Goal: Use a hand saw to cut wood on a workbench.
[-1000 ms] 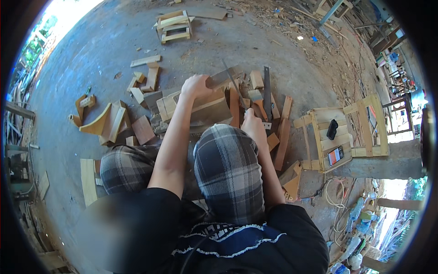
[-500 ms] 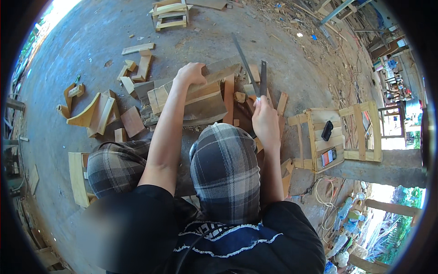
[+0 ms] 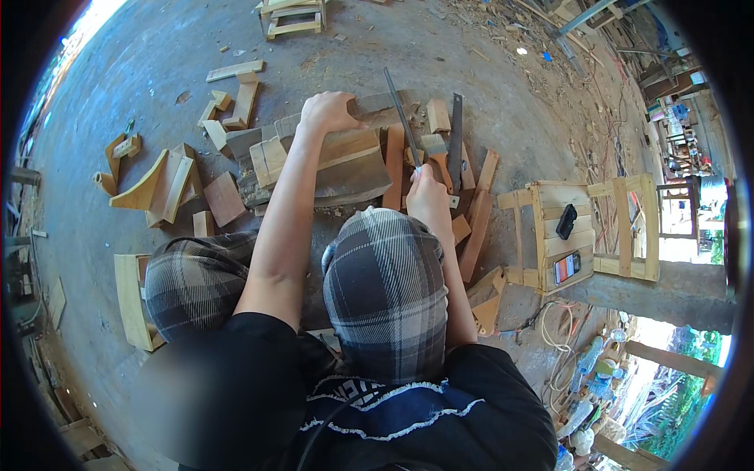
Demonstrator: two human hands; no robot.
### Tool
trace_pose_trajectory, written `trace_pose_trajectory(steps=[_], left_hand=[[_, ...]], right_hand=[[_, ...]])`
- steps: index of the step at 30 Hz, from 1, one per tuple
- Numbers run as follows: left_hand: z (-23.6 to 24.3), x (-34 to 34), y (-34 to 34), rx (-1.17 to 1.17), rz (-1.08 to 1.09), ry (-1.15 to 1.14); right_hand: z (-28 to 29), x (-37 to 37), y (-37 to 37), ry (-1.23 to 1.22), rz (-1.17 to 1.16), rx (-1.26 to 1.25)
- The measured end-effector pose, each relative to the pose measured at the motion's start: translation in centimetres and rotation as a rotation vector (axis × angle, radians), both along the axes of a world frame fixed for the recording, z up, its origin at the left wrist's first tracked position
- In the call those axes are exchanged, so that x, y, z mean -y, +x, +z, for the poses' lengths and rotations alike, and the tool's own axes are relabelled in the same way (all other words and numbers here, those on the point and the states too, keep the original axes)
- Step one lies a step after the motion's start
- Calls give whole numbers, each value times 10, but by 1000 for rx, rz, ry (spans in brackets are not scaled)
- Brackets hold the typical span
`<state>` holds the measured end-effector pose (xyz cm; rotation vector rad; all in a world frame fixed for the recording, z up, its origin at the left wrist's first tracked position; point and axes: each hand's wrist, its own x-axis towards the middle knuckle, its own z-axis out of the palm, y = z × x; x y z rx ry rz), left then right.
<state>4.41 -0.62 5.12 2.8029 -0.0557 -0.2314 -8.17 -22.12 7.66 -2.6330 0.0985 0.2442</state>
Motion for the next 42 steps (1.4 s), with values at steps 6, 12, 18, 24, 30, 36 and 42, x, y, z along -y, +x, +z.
trace_pose_trajectory(steps=[6, 12, 18, 24, 30, 36, 42], left_hand=[[2, -2, -2, -6, 6, -33], [6, 0, -2, -13, -5, -48], [0, -4, 0, 4, 0, -43], [-4, -6, -3, -3, -3, -48], [-3, -3, 0, 32, -15, -68], [2, -2, 3, -14, -10, -58], [-2, -10, -3, -28, 12, -49]], right_hand=[[8, -4, -1, -16, -3, -30], [5, -4, 1, -29, 2, 2], [9, -11, 5, -42, 26, 12], [14, -19, 18, -88, 66, 15], [0, -26, 53, -86, 94, 18], [15, -26, 36, -107, 79, -39], [31, -19, 2, -96, 52, -140]])
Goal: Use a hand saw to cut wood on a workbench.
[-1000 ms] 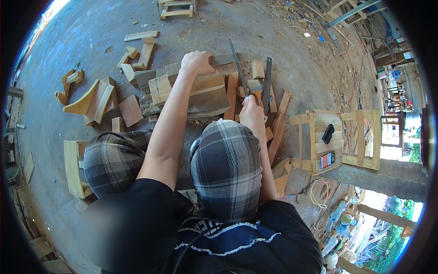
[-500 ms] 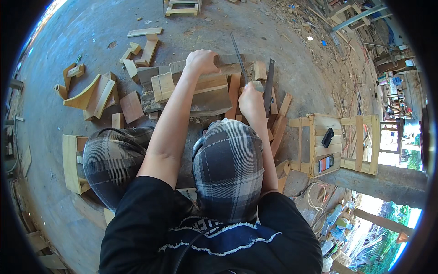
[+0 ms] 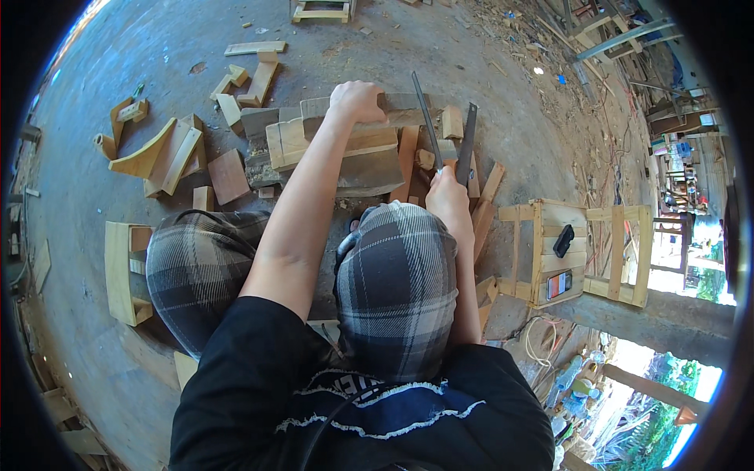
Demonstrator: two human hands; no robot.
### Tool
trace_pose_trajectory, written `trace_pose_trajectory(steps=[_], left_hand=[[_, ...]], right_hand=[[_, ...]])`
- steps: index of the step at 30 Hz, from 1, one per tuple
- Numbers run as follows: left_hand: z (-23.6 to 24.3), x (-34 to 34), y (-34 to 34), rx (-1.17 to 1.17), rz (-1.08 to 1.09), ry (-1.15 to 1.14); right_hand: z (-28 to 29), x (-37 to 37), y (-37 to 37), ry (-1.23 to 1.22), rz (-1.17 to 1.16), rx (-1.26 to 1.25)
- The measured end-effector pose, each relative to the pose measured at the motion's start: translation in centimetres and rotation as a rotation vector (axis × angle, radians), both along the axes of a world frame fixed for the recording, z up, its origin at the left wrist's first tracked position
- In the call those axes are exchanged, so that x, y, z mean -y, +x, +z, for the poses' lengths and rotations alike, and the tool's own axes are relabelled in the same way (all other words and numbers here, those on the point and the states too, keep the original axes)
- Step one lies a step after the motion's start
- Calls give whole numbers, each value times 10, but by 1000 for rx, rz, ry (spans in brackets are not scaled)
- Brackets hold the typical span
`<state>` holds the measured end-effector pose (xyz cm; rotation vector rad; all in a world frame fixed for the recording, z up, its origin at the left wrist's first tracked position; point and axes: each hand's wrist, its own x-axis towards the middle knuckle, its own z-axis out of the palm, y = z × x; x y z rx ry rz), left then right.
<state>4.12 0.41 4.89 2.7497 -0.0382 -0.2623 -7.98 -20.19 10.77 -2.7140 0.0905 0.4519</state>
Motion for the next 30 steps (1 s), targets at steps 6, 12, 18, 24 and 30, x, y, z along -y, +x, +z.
trace_pose_trajectory(steps=[6, 12, 18, 24, 30], left_hand=[[-1, 8, 3, 87, -48, -7], [-1, 7, 3, 68, -41, 3], [2, 7, 5, 22, -37, -1], [-2, 8, 7, 48, 6, -11], [-4, 2, 3, 46, -24, 7]], right_hand=[[-4, -6, 24, -32, 17, 74], [-25, -17, 78, 13, 65, 81], [-26, -14, 52, -7, 20, 103], [-11, 6, -5, 2, -34, 5], [-1, 0, -7, -31, -14, 23]])
